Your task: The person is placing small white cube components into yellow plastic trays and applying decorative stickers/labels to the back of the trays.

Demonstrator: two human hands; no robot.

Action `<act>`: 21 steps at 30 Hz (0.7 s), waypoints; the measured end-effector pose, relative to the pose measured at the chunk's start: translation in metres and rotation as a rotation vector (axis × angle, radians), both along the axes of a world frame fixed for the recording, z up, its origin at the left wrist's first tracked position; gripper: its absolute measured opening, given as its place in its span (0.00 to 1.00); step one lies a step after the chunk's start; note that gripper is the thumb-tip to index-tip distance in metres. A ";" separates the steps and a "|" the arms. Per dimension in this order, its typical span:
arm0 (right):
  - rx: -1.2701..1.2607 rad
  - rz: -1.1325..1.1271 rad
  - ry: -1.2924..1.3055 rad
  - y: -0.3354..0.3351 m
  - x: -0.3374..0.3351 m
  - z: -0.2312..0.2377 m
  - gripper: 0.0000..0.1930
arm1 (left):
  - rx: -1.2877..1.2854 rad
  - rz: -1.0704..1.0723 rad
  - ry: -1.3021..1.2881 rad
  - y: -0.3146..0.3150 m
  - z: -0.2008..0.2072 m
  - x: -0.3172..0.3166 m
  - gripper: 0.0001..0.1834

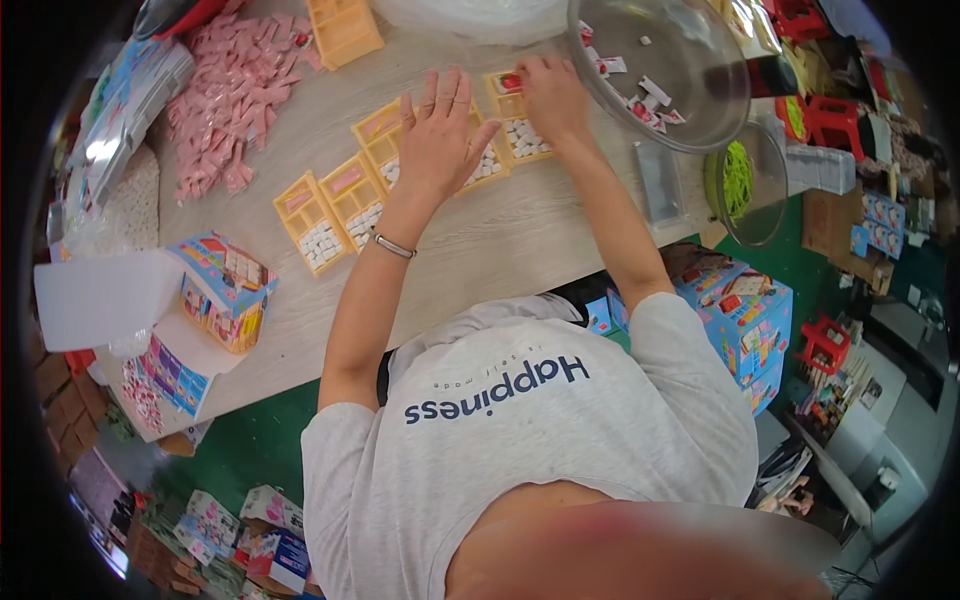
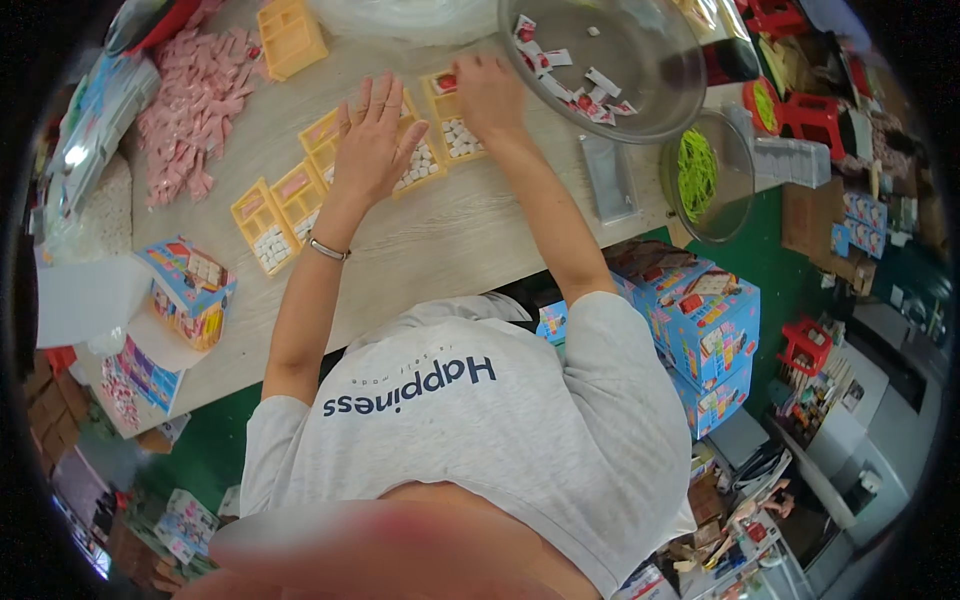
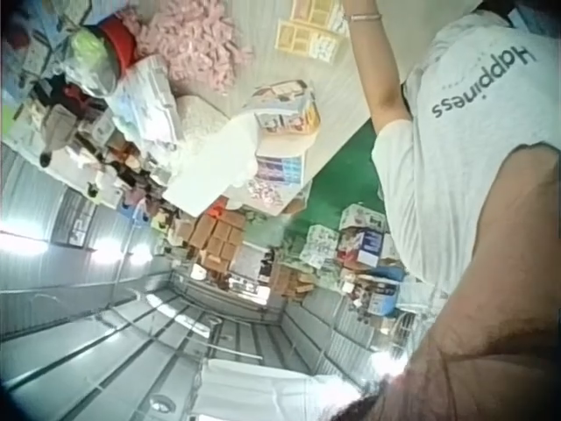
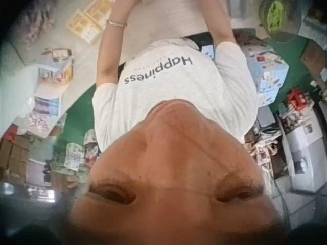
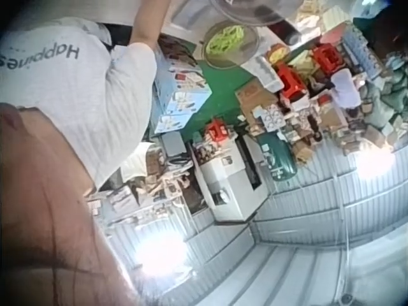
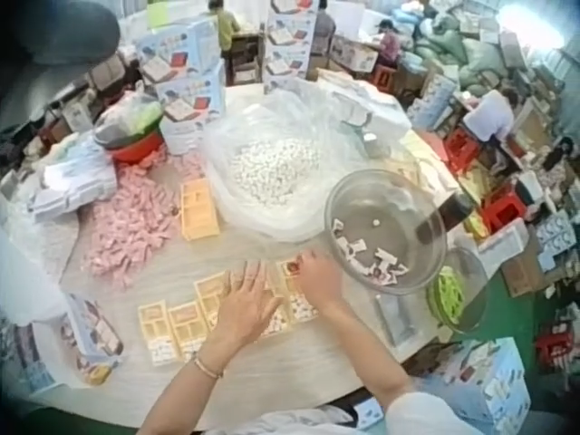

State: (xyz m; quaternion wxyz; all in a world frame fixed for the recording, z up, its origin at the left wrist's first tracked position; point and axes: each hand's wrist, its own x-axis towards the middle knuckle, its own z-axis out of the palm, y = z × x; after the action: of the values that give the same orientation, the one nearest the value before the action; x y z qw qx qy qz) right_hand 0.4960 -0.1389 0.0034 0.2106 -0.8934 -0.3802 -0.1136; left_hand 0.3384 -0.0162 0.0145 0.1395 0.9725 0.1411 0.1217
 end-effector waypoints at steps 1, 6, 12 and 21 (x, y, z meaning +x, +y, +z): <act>-0.004 -0.016 -0.008 0.001 -0.004 -0.001 0.08 | 0.008 -0.019 -0.025 -0.003 0.002 0.004 0.41; -0.001 0.124 0.077 -0.031 -0.029 0.067 0.06 | -0.026 -0.183 0.030 -0.011 0.005 0.023 0.44; -0.566 0.127 0.041 -0.055 0.113 0.079 0.11 | 0.033 -0.224 0.104 -0.018 0.007 0.034 0.44; -0.287 0.271 0.067 -0.059 0.117 0.111 0.09 | -0.771 -0.097 -0.143 -0.016 0.078 0.061 0.30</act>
State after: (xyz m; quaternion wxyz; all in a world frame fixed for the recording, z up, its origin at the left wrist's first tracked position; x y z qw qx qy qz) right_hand 0.6133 -0.1980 0.1142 0.1068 -0.8582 -0.5020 0.0009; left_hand 0.3998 -0.0321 0.0922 0.5097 0.8433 0.1205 0.1206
